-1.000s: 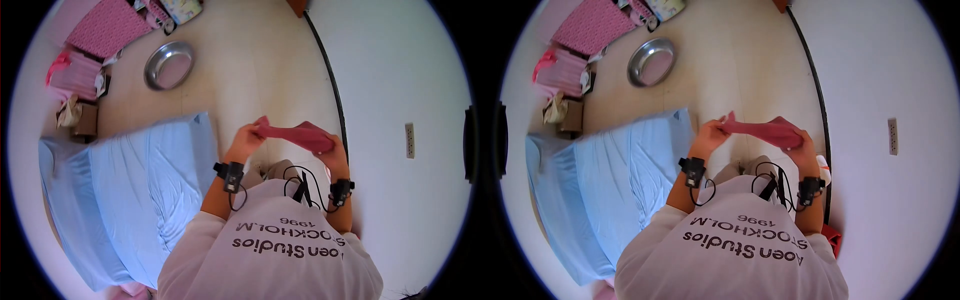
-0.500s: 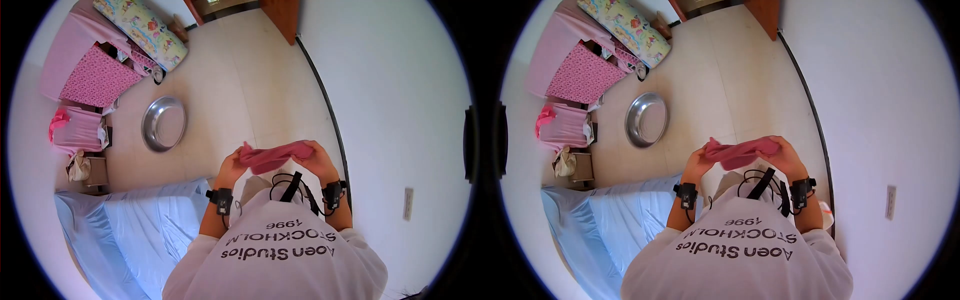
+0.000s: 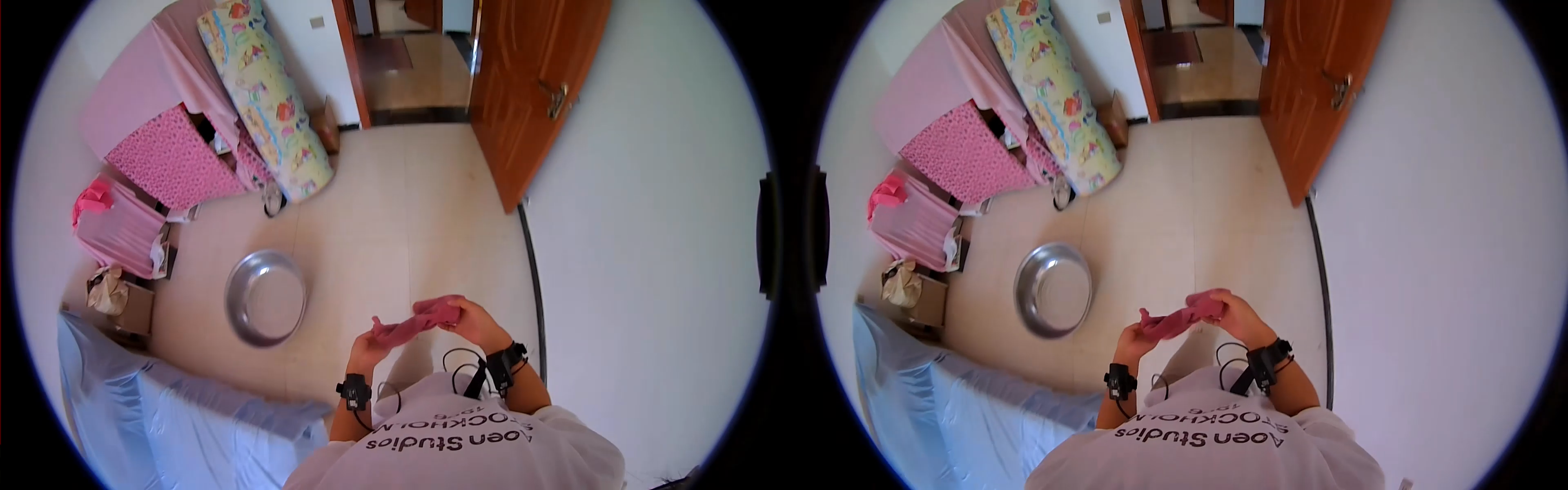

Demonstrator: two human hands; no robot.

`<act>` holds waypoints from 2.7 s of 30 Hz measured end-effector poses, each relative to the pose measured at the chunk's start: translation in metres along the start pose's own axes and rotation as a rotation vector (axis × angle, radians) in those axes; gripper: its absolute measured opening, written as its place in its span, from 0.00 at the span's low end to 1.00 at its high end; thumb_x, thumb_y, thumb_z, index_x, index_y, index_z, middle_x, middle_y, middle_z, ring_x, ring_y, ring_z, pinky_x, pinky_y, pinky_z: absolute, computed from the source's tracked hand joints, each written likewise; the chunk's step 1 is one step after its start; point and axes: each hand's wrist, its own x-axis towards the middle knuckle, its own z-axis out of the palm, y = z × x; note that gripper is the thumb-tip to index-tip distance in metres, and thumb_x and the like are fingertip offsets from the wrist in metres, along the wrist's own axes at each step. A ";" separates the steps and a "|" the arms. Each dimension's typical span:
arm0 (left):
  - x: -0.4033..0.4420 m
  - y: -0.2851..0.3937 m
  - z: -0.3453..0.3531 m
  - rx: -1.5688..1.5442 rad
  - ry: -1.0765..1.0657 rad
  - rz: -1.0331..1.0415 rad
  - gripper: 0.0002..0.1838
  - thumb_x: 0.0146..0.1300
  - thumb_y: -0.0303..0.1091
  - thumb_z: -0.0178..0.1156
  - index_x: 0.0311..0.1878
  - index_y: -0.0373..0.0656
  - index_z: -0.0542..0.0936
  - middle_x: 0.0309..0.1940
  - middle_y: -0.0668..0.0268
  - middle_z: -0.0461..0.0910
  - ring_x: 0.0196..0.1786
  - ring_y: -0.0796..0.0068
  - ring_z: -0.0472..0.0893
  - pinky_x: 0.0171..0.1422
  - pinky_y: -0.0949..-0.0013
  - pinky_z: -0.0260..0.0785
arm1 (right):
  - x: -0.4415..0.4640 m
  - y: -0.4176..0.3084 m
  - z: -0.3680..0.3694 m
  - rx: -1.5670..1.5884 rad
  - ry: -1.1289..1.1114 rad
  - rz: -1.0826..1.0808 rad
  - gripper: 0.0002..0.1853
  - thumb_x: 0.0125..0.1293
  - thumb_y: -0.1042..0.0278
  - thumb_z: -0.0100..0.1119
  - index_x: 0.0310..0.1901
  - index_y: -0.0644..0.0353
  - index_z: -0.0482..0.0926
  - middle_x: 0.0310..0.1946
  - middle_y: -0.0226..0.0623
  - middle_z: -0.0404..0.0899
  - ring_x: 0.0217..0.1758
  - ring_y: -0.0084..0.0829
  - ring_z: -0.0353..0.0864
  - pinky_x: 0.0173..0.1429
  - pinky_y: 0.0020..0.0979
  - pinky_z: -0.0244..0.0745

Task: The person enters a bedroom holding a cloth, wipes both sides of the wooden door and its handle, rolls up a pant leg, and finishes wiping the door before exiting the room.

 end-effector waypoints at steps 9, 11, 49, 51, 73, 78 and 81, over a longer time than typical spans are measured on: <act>0.212 0.001 0.151 0.659 0.033 -0.258 0.15 0.57 0.27 0.43 0.46 0.31 0.63 0.48 0.54 0.65 0.51 0.62 0.66 0.56 0.60 0.58 | 0.100 -0.164 -0.006 -0.086 0.026 -0.141 0.13 0.54 0.63 0.46 0.37 0.63 0.69 0.34 0.33 0.71 0.39 0.24 0.68 0.43 0.24 0.63; 0.261 0.004 0.160 0.735 0.027 -0.345 0.20 0.55 0.33 0.44 0.52 0.36 0.61 0.50 0.55 0.64 0.55 0.61 0.64 0.59 0.58 0.55 | 0.133 -0.175 -0.044 -0.077 0.067 -0.189 0.12 0.55 0.67 0.47 0.40 0.63 0.69 0.36 0.33 0.70 0.38 0.22 0.69 0.42 0.23 0.64; 0.951 0.325 0.558 0.715 0.050 -0.130 0.25 0.55 0.34 0.43 0.57 0.37 0.56 0.57 0.54 0.56 0.59 0.57 0.59 0.63 0.53 0.47 | 0.600 -0.868 0.029 -0.596 -1.097 -1.505 0.17 0.46 0.56 0.62 0.36 0.54 0.75 0.33 0.36 0.76 0.36 0.17 0.73 0.44 0.16 0.61; 0.990 0.324 0.571 0.654 0.007 -0.158 0.26 0.55 0.33 0.38 0.58 0.34 0.54 0.58 0.52 0.55 0.60 0.56 0.56 0.64 0.53 0.46 | 0.641 -0.910 0.025 -0.461 -1.202 -1.844 0.14 0.45 0.64 0.62 0.35 0.59 0.76 0.32 0.34 0.75 0.31 0.15 0.73 0.38 0.18 0.67; 1.400 0.481 0.776 0.639 0.225 0.130 0.16 0.57 0.33 0.41 0.48 0.38 0.65 0.46 0.56 0.68 0.51 0.60 0.67 0.57 0.55 0.58 | 1.133 -1.202 -0.088 -0.955 -0.308 -0.252 0.15 0.57 0.61 0.50 0.38 0.67 0.72 0.31 0.41 0.74 0.35 0.30 0.72 0.39 0.25 0.67; 1.522 0.473 0.867 0.776 0.083 0.031 0.16 0.57 0.35 0.43 0.49 0.42 0.64 0.43 0.61 0.69 0.48 0.65 0.70 0.54 0.59 0.62 | 1.259 -1.196 -0.175 -1.228 0.110 -0.235 0.33 0.54 0.56 0.54 0.57 0.60 0.53 0.35 0.42 0.71 0.31 0.28 0.72 0.37 0.25 0.68; 1.582 0.456 0.914 1.003 -0.031 -0.241 0.18 0.57 0.35 0.44 0.51 0.42 0.62 0.43 0.65 0.68 0.45 0.69 0.72 0.50 0.63 0.64 | 1.288 -1.216 -0.200 -1.045 0.151 -0.209 0.36 0.53 0.63 0.56 0.60 0.57 0.46 0.33 0.40 0.70 0.29 0.23 0.71 0.32 0.22 0.68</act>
